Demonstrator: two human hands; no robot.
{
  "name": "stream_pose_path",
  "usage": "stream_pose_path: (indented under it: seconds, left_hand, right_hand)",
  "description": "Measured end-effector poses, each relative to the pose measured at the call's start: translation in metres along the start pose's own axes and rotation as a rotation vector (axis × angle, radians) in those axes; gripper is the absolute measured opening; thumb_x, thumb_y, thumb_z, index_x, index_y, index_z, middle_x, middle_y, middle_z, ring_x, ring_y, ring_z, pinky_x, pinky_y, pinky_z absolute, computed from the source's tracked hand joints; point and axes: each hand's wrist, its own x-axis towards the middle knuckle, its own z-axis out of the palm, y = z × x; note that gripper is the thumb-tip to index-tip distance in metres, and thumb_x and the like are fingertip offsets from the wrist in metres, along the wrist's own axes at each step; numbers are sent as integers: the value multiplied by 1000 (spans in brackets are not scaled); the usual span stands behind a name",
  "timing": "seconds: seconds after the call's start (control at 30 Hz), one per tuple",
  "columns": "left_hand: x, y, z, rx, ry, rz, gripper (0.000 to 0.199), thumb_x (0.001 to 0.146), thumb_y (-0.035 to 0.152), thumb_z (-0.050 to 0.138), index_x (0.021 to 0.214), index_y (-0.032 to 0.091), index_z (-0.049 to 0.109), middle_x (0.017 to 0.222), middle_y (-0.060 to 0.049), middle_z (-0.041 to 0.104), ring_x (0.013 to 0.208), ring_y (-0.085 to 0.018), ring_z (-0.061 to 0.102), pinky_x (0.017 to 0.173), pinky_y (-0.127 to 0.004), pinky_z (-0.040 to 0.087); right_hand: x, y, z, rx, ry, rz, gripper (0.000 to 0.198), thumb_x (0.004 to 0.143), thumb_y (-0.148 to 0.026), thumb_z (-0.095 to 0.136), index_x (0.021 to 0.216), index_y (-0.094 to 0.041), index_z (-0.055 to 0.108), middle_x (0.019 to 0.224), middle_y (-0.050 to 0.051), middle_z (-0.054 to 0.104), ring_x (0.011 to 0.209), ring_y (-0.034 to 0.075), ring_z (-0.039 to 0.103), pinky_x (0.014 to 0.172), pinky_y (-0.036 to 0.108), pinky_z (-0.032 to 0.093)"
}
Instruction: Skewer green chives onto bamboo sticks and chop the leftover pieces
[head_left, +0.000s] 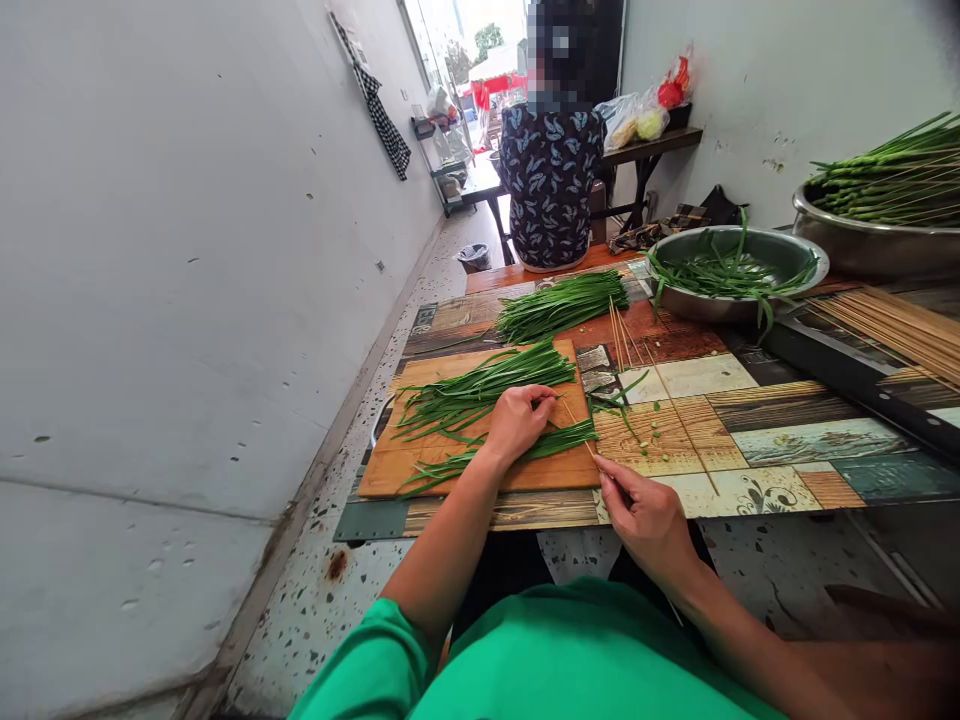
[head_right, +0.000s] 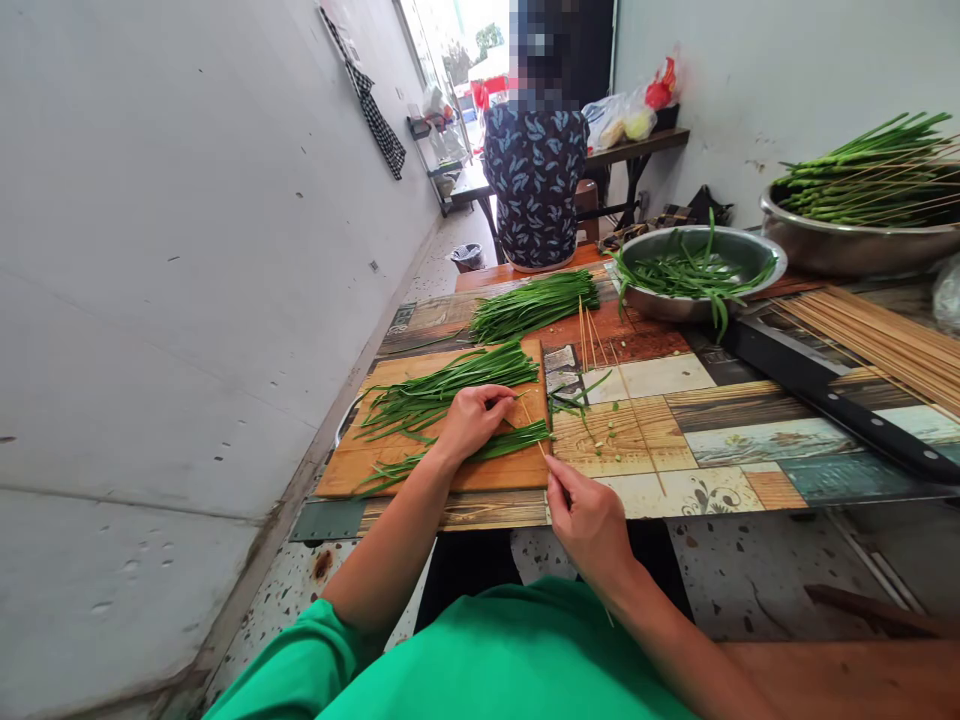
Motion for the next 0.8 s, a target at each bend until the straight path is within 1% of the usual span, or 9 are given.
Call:
stream_pose_path:
  seconds: [0.13, 0.27, 0.37, 0.47, 0.5, 0.6, 0.67, 0.7, 0.8]
  left_hand:
    - [0, 0, -1, 4, -20, -7, 20, 83, 21, 58, 92, 16, 75, 78, -2, 73, 67, -12, 61, 64, -22, 43]
    - [-3, 6, -4, 10, -73, 18, 19, 83, 20, 58, 91, 17, 75, 81, -2, 74, 69, -13, 62, 69, -22, 46]
    - [-10, 15, -8, 40, -155, 136, 18, 83, 18, 58, 89, 17, 76, 86, -3, 73, 79, -14, 63, 78, -23, 47]
    - [-15, 23, -14, 142, -231, 254, 17, 84, 22, 60, 89, 21, 76, 91, -4, 70, 85, -15, 62, 79, -26, 46]
    - [-14, 24, -16, 201, -216, 255, 18, 84, 24, 59, 90, 22, 76, 93, -5, 69, 87, -16, 61, 80, -28, 45]
    - [-4, 25, -17, 400, -70, 167, 20, 86, 25, 56, 91, 24, 76, 96, -7, 67, 98, -22, 58, 86, -36, 40]
    - [7, 23, -15, 497, 5, 114, 19, 85, 23, 57, 90, 22, 76, 94, -8, 67, 101, -24, 56, 89, -40, 37]
    - [13, 22, -14, 530, 17, 105, 18, 84, 23, 58, 89, 22, 76, 93, -9, 67, 101, -25, 55, 90, -41, 36]
    - [27, 18, -8, 597, -2, 117, 15, 82, 25, 61, 85, 22, 75, 94, -9, 66, 103, -27, 54, 91, -42, 35]
  right_hand:
    - [0, -1, 0, -2, -10, 20, 32, 88, -24, 46, 105, -16, 72, 97, 7, 73, 81, 19, 72, 72, 25, 58]
    - [1, 0, 0, 0, -5, 35, 31, 88, -25, 46, 104, -18, 72, 96, 6, 74, 81, 19, 72, 70, 25, 58]
    - [1, 0, 1, 1, 7, 41, 30, 88, -25, 46, 103, -18, 71, 95, 6, 74, 78, 19, 72, 68, 24, 57]
    - [2, 0, 2, 2, 17, 49, 30, 88, -24, 46, 103, -17, 71, 93, 6, 74, 76, 18, 72, 65, 23, 57]
    - [2, 0, 2, 2, 21, 51, 30, 89, -24, 45, 103, -17, 71, 93, 6, 74, 77, 18, 72, 65, 23, 57]
    - [2, 0, 3, -2, 22, 53, 31, 89, -24, 45, 104, -16, 70, 94, 7, 74, 79, 19, 72, 65, 24, 57]
    - [2, 1, 3, -13, 23, 54, 31, 89, -25, 45, 104, -15, 70, 95, 7, 74, 79, 19, 72, 65, 25, 57]
    - [1, 1, 3, -16, 22, 52, 30, 88, -25, 45, 103, -16, 70, 95, 7, 74, 79, 20, 72, 65, 25, 57]
    - [1, 1, 2, -13, 21, 42, 30, 88, -24, 45, 103, -18, 71, 94, 6, 74, 79, 19, 72, 66, 26, 57]
